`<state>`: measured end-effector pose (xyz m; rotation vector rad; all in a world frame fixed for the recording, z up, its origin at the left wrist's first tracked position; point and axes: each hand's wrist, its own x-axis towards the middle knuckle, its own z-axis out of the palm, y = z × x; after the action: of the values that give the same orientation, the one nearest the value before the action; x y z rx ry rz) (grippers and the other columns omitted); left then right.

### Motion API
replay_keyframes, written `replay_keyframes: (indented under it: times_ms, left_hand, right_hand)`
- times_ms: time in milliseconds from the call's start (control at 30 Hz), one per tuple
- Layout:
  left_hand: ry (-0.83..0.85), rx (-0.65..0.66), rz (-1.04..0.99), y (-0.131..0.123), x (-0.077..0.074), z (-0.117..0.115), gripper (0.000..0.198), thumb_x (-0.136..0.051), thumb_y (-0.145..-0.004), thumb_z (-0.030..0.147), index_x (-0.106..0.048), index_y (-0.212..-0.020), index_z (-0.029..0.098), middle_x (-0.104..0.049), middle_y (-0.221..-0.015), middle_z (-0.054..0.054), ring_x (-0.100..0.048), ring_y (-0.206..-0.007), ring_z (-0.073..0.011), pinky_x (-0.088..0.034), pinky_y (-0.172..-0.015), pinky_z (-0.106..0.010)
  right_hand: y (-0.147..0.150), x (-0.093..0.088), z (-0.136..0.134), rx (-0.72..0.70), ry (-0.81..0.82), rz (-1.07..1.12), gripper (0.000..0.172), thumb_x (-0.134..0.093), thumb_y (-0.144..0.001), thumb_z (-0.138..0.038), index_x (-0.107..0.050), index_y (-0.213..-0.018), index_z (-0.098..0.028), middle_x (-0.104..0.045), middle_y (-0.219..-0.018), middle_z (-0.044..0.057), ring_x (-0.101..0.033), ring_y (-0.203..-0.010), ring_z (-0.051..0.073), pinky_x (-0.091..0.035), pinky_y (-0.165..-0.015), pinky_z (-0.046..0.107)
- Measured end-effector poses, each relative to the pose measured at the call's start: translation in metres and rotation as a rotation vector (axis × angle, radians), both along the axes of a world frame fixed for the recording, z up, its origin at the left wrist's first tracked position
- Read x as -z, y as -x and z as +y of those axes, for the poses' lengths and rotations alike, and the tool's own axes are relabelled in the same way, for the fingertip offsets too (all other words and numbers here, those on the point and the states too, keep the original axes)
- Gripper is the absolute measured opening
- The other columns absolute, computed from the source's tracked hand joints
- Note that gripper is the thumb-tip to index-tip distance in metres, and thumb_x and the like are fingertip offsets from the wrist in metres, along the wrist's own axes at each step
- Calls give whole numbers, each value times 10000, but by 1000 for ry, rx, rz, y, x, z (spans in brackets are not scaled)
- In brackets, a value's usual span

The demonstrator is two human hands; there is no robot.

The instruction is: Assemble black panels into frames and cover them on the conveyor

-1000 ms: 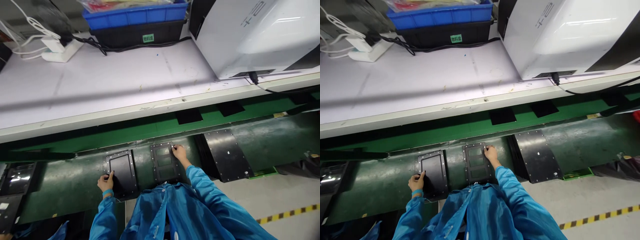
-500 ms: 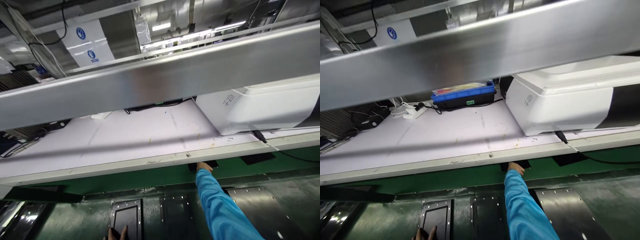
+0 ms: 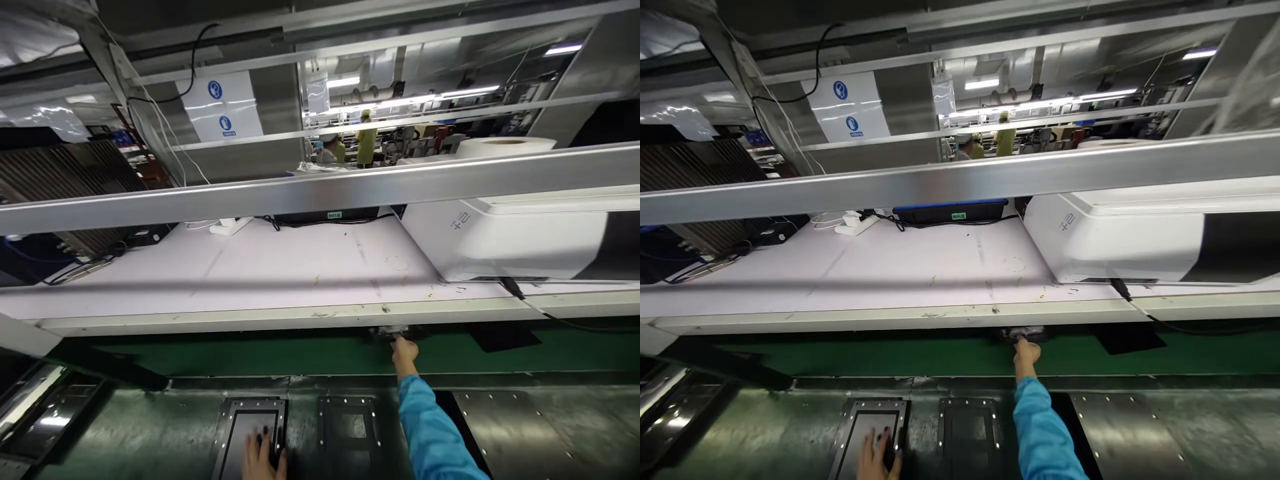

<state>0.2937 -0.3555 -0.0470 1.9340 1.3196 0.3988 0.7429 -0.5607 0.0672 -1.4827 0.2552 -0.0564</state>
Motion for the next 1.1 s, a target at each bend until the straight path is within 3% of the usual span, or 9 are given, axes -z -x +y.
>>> replay_keyframes:
  times_ms: [100, 233, 300, 400, 500, 667, 900, 1000, 1100]
  left_hand:
    - [435, 89, -439, -32, -21, -31, 679, -771, -686, 733, -735, -1246, 351, -618, -1526, -140, -492, -1509, -384, -454, -1225, -507]
    - [1132, 133, -703, -48, -67, -75, 785, -789, -764, 731, -670, -1364, 239, -638, -1484, -210, -676, -1310, -400, -533, -1135, -598]
    - [1212, 137, -752, -40, -77, -91, 704, -815, -820, 614, -665, -1370, 202, -657, -1470, -201, -683, -1304, -383, -530, -1138, -610]
    - [1157, -9, -729, -12, -64, -109, 619, -883, -801, 324, -672, -1360, 162, -697, -1426, -183, -665, -1341, -342, -523, -1178, -533]
    - [1112, -114, -658, 27, -40, -123, 649, -894, -746, 187, -672, -1355, 151, -722, -1391, -172, -690, -1306, -323, -520, -1187, -520]
    - [1142, -96, -611, 61, -19, -143, 608, -884, -787, 220, -673, -1354, 152, -728, -1382, -166, -703, -1286, -322, -522, -1181, -550]
    - [1152, -207, -760, 43, -19, -160, 538, -889, -800, 186, -711, -1307, 174, -734, -1381, -140, -669, -1341, -296, -523, -1197, -476]
    - [1193, -194, -778, 31, -18, -162, 478, -886, -809, 196, -725, -1257, 150, -762, -1319, -143, -689, -1310, -299, -538, -1180, -474]
    - [1240, -171, -765, 21, -15, -167, 455, -869, -826, 190, -717, -1253, 147, -767, -1301, -141, -700, -1290, -300, -556, -1159, -482]
  right_hand:
    - [64, 13, -5, -4, -90, 45, 617, -835, -532, -570, -301, -703, -312, -387, -476, -74, -533, -439, 206, -517, -456, 370]
    - [192, 42, -24, -325, -276, 135, 590, -902, -537, -457, -365, -698, -272, -518, -612, -56, -613, -608, 178, -526, -556, 295]
    - [254, 53, -32, -457, -321, 233, 536, -914, -552, -404, -425, -719, -265, -550, -644, -58, -626, -664, 178, -536, -616, 293]
    - [311, 68, -38, -582, -437, 407, 487, -935, -523, -350, -574, -835, -256, -643, -717, -46, -655, -714, 190, -562, -697, 320]
    - [324, 85, -39, -585, -527, 550, 518, -966, -486, -334, -648, -879, -225, -728, -784, 4, -686, -746, 213, -575, -727, 337]
    - [312, 96, -39, -575, -548, 676, 393, -957, -624, -347, -681, -862, -201, -785, -852, 75, -729, -790, 248, -594, -744, 364]
    - [309, 102, -67, -741, -243, 743, 393, -887, -812, -516, -712, -975, -204, -781, -863, 41, -718, -759, 177, -586, -705, 280]
    - [307, 103, -76, -901, -310, 836, 424, -871, -838, -546, -712, -995, -185, -783, -864, 70, -738, -779, 197, -615, -743, 312]
    - [303, 100, -71, -885, -439, 790, 363, -916, -807, -394, -719, -1007, -162, -800, -904, 96, -763, -818, 232, -636, -790, 344]
